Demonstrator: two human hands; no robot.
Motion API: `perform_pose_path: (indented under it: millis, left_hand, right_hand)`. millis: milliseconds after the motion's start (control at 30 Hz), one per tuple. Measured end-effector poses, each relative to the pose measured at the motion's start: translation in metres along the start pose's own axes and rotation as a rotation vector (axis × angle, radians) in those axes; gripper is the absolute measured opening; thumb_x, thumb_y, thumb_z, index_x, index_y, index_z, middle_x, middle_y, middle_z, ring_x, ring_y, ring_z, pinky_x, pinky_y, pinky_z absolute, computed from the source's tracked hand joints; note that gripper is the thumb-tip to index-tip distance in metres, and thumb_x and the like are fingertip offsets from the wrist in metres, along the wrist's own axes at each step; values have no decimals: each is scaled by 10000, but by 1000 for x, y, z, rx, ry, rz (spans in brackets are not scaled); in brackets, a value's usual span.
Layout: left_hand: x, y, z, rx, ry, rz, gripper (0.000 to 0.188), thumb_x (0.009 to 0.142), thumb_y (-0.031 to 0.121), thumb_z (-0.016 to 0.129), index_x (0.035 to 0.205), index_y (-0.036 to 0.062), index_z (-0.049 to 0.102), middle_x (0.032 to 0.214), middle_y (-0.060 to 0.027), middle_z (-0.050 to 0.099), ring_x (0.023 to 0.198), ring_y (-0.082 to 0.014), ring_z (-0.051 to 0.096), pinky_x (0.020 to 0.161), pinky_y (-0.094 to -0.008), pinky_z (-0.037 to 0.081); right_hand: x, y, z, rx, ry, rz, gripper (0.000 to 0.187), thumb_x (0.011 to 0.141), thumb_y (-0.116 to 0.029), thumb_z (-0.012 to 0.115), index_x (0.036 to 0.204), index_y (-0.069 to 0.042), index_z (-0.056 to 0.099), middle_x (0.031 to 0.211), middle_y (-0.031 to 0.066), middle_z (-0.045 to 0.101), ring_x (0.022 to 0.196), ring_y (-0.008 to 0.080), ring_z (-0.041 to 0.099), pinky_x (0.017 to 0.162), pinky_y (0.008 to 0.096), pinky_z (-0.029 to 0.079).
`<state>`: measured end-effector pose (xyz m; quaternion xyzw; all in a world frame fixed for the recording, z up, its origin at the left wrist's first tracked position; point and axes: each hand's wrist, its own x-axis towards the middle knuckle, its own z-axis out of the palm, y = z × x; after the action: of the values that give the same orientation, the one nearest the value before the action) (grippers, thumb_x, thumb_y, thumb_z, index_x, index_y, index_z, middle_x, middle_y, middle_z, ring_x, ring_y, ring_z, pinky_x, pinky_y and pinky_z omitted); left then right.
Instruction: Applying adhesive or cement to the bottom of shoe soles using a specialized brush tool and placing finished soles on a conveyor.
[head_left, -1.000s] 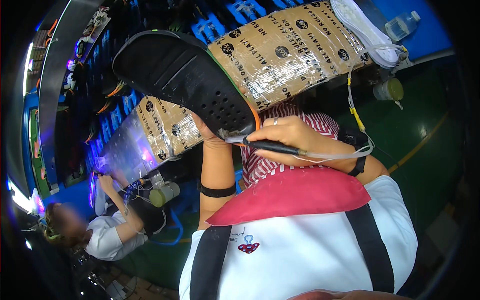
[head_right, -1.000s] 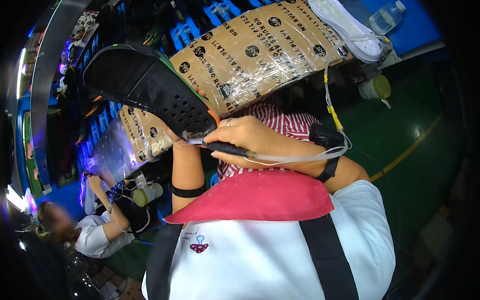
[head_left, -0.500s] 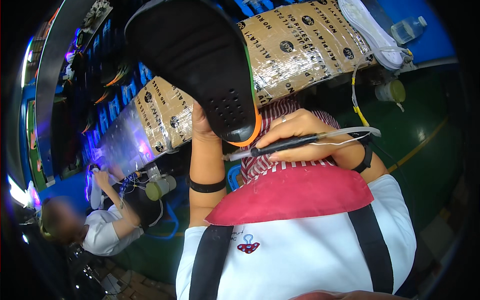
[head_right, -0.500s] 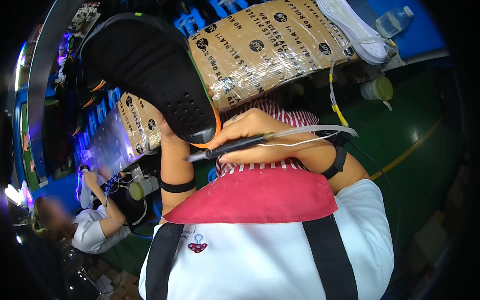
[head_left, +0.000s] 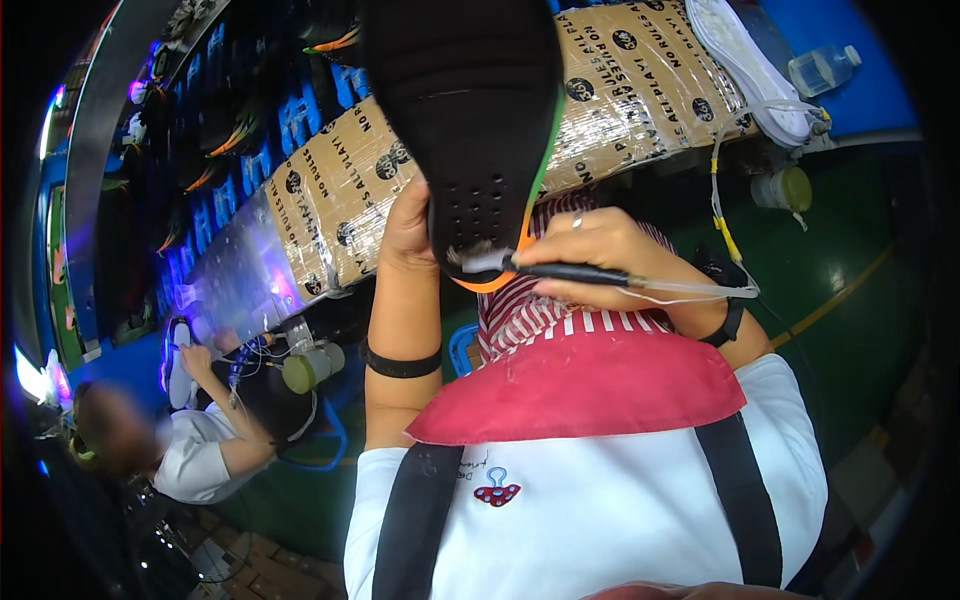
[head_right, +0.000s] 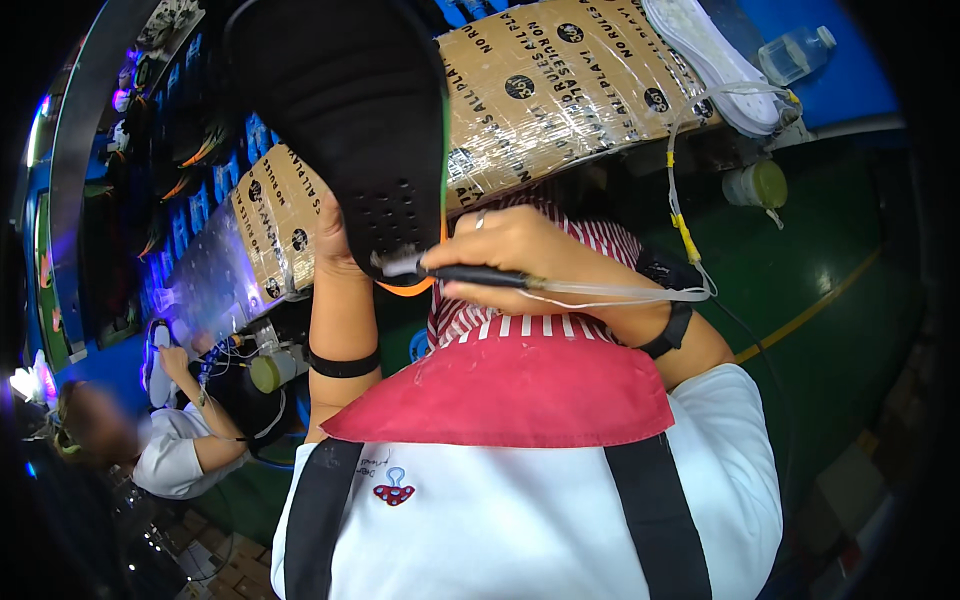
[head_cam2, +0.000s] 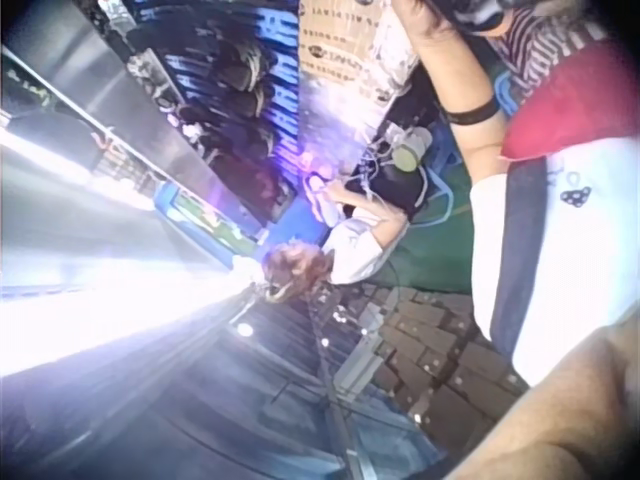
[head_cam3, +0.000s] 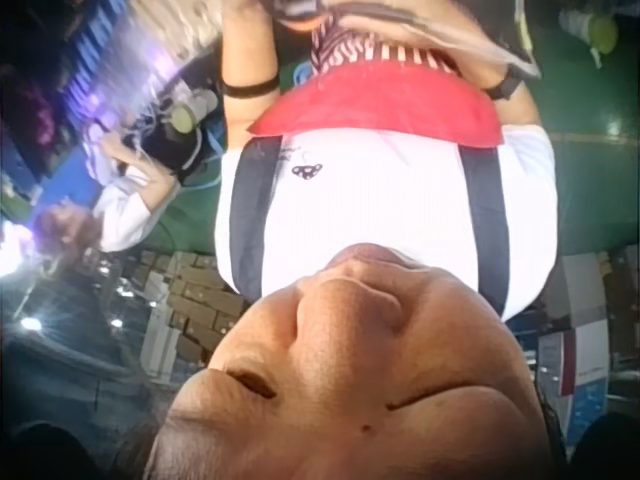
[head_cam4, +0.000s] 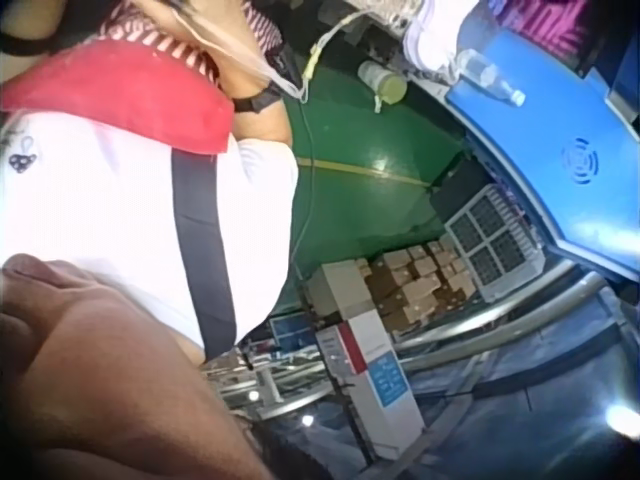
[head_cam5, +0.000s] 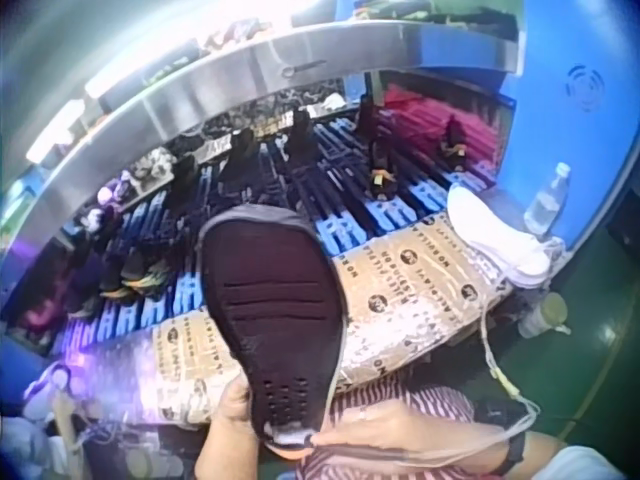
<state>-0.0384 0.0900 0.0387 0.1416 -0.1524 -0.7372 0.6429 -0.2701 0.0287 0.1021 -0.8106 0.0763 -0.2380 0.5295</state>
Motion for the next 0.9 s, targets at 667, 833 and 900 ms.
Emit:
perform_pose_path:
  millis: [667, 833, 900]
  left_hand:
    - [20, 14, 27, 569, 28, -388, 419, 898, 257, 551, 1184, -50, 529, 1093, -124, 614, 937, -153, 603, 835, -272, 479]
    - [27, 11, 37, 671, 5, -453, 407, 908, 274, 538, 1179, -31, 547, 1059, -108, 629, 936, -141, 601, 824, -256, 481]
    - [25, 12, 37, 701, 23, -468, 406, 913, 274, 532, 1187, -25, 544, 1057, -106, 630, 937, -136, 600, 820, -254, 482]
  right_hand:
    - [-7, 7, -7, 169, -219, -39, 258, 734, -67, 705, 978, -16, 640, 785, 114, 617, 661, 257, 595, 599, 314, 467]
    - [-8, 14, 7, 35, -56, -19, 255, 731, -61, 703, 974, -21, 638, 770, 108, 607, 649, 257, 586, 585, 312, 457]
    - [-12, 15, 6, -16, -184, -59, 255, 730, -58, 700, 975, -25, 638, 766, 108, 605, 649, 257, 586, 585, 313, 456]
